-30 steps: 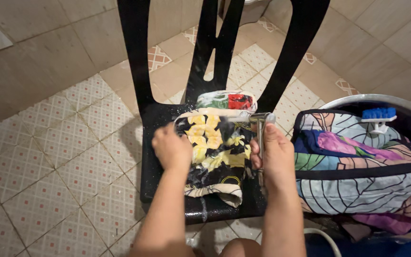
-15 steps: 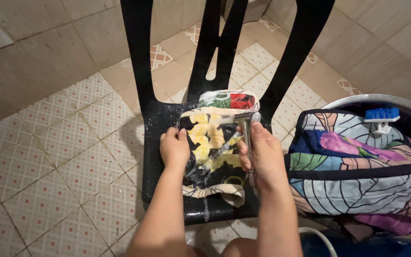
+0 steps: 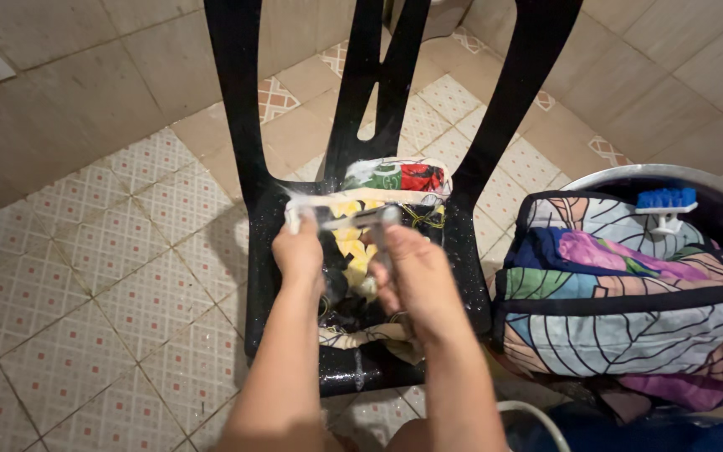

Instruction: The person hand-washes a colorful patterned cloth on a black plastic chair using a handheld shower head. They repeatedly wet, scrub, and rinse the cloth, turning it over to clean both sides.

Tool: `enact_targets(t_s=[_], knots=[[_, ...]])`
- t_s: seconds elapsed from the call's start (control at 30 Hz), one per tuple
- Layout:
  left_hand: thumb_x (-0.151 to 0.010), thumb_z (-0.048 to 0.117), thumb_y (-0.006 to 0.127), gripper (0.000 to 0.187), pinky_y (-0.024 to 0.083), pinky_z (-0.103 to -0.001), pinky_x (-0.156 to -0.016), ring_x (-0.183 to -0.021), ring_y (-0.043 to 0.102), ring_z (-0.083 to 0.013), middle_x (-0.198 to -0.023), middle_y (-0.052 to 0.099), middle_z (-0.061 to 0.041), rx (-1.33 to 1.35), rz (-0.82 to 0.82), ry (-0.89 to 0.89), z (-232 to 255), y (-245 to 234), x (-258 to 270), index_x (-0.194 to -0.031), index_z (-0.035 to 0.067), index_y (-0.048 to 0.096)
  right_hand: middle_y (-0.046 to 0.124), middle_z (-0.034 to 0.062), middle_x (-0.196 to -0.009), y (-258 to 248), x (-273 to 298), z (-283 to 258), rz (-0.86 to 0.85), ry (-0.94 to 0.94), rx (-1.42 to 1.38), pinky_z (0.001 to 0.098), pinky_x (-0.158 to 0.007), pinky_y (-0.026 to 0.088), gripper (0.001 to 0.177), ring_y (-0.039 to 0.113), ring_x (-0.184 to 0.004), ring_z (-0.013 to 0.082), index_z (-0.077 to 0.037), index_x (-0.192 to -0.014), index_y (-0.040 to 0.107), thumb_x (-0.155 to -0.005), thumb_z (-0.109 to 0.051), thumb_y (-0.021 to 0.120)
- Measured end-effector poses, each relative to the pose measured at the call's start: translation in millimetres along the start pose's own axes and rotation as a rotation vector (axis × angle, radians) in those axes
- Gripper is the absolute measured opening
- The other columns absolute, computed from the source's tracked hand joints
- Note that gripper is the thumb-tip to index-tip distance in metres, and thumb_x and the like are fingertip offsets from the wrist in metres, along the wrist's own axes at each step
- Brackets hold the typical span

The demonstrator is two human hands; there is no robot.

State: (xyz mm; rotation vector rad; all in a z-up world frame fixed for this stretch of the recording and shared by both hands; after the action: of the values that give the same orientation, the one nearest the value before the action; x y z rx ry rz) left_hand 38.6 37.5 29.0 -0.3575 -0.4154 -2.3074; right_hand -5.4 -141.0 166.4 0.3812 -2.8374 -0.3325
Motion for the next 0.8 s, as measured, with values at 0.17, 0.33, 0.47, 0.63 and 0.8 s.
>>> enact_targets(t_s=[0.17,0.33,0.47,0.63,0.8], knots=[[-0.103,0.029,0.059,0.039,0.052,-0.036,-0.08,-0.088,0.065,-0.0206,-0.102,0.074,-0.014,0.144,0.005,-0.153,-6,0,4,-0.113,-0.006,0.072,0.057,0.0006,-0.062,2,0,6,0.016,0.024,0.05,0.0208,-0.037,0.033,0.044,0.044,-0.043,0.0061,-0.001,-0.109,0.066,-0.102,-0.043,0.054],[-0.089,0.006,0.057,0.036,0.051,-0.033,-0.087,-0.1,0.067,-0.0202,-0.113,0.069,-0.011,-0.061,-0.061,0.155,-24,-3,-22,-0.124,0.003,0.056,0.056,0.0002,-0.062,2,0,2,-0.045,-0.003,0.024,0.021,-0.037,0.033,0.047,0.043,-0.042,0.006,-0.001,-0.108,0.066,-0.102,-0.045,0.052],[-0.091,0.009,0.062,0.029,0.053,-0.035,-0.084,-0.094,0.069,-0.0227,-0.108,0.073,-0.012,-0.171,0.016,0.178,-26,-7,-14,-0.119,0.003,0.059,0.056,-0.0005,-0.065,8,-2,9,-0.086,0.018,-0.013,0.0207,-0.038,0.033,0.047,0.044,-0.045,0.0054,-0.002,-0.109,0.065,-0.102,-0.046,0.053],[-0.099,0.031,0.064,0.035,0.054,-0.04,-0.082,-0.085,0.072,-0.0296,-0.095,0.074,-0.022,-0.418,0.023,0.128,2,1,5,-0.104,-0.003,0.068,0.055,0.0,-0.062,-4,-7,4,-0.027,-0.021,0.04,0.0211,-0.037,0.033,0.049,0.041,-0.041,0.0058,-0.001,-0.108,0.067,-0.101,-0.048,0.053],[-0.105,0.036,0.054,0.042,0.053,-0.043,-0.087,-0.092,0.071,-0.0341,-0.102,0.074,-0.022,-0.398,0.056,0.112,-2,4,7,-0.111,-0.002,0.07,0.056,0.0001,-0.063,-8,-9,14,-0.021,-0.001,0.041,0.0216,-0.037,0.034,0.045,0.043,-0.043,0.0064,-0.002,-0.108,0.065,-0.102,-0.045,0.055]])
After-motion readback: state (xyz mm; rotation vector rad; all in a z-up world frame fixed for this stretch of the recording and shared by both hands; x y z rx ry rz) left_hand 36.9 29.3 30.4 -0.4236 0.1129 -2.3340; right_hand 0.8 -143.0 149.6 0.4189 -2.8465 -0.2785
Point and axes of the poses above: each hand's wrist, its own x-axis away from the middle knuckle, its own y-axis out of the palm, z = x × y, the point moved 6 cm from there along -x, towards the middle knuckle
